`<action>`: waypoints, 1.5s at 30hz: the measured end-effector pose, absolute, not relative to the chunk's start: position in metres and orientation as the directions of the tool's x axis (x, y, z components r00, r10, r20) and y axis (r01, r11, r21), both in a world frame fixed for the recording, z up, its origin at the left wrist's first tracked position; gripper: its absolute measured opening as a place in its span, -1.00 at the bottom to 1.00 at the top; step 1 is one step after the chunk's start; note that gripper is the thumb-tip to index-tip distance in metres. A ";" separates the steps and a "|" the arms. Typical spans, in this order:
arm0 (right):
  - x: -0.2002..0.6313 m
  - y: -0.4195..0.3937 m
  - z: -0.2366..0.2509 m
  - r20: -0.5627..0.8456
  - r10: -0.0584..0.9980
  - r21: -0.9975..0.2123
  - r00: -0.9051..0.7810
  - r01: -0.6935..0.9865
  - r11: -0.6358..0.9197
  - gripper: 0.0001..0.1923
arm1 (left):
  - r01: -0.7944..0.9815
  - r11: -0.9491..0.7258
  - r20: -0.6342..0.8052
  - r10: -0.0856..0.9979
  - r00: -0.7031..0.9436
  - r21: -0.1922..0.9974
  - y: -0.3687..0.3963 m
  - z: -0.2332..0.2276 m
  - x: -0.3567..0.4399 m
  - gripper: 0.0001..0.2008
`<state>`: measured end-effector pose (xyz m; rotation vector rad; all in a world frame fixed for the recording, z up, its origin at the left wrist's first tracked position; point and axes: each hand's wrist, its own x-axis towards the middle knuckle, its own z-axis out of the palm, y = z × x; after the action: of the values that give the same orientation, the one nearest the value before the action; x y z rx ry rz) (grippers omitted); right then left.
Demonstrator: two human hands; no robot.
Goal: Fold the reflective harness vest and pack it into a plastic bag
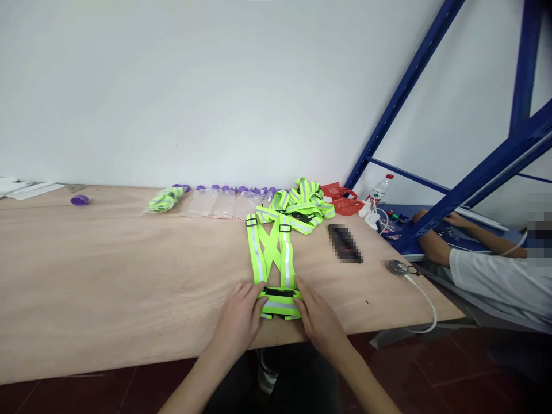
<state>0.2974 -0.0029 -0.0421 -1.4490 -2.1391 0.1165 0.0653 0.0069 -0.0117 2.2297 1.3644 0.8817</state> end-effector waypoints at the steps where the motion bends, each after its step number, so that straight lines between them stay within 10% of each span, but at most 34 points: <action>1: 0.299 -0.002 -0.044 0.384 0.883 -0.354 -0.271 0.840 0.411 -0.44 | 0.663 -0.458 0.320 0.889 0.328 0.592 0.008 -0.012 0.066 -0.67; 13: 0.296 -0.009 -0.036 0.578 0.684 -0.042 -0.446 0.820 0.571 -0.53 | 0.683 -0.556 0.453 0.819 0.353 0.473 0.015 -0.018 0.063 -0.70; 23: 0.295 -0.011 -0.035 0.623 0.663 -0.097 -0.414 0.800 0.592 -0.57 | 0.656 -0.532 0.335 0.847 0.413 0.536 0.005 -0.012 0.061 -0.91; 27: 0.295 -0.010 -0.036 0.623 0.676 -0.151 -0.393 0.788 0.597 -0.58 | 0.613 -0.588 0.256 0.798 0.545 0.528 -0.001 -0.012 0.049 -0.23; 31: 0.295 -0.011 -0.034 0.607 0.702 -0.203 -0.373 0.781 0.591 -0.58 | 0.596 -0.633 0.246 0.759 0.603 0.494 -0.004 -0.016 0.043 0.01; 45: 0.298 -0.032 -0.025 0.504 0.747 -0.233 -0.434 0.764 0.601 -0.55 | 0.638 -0.627 0.272 0.775 0.570 0.447 -0.015 -0.007 0.047 -0.43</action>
<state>0.2978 -0.0316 -0.0246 -1.1911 -2.2591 -0.0402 0.0466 -0.0150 -0.0069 2.5065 1.1618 0.6485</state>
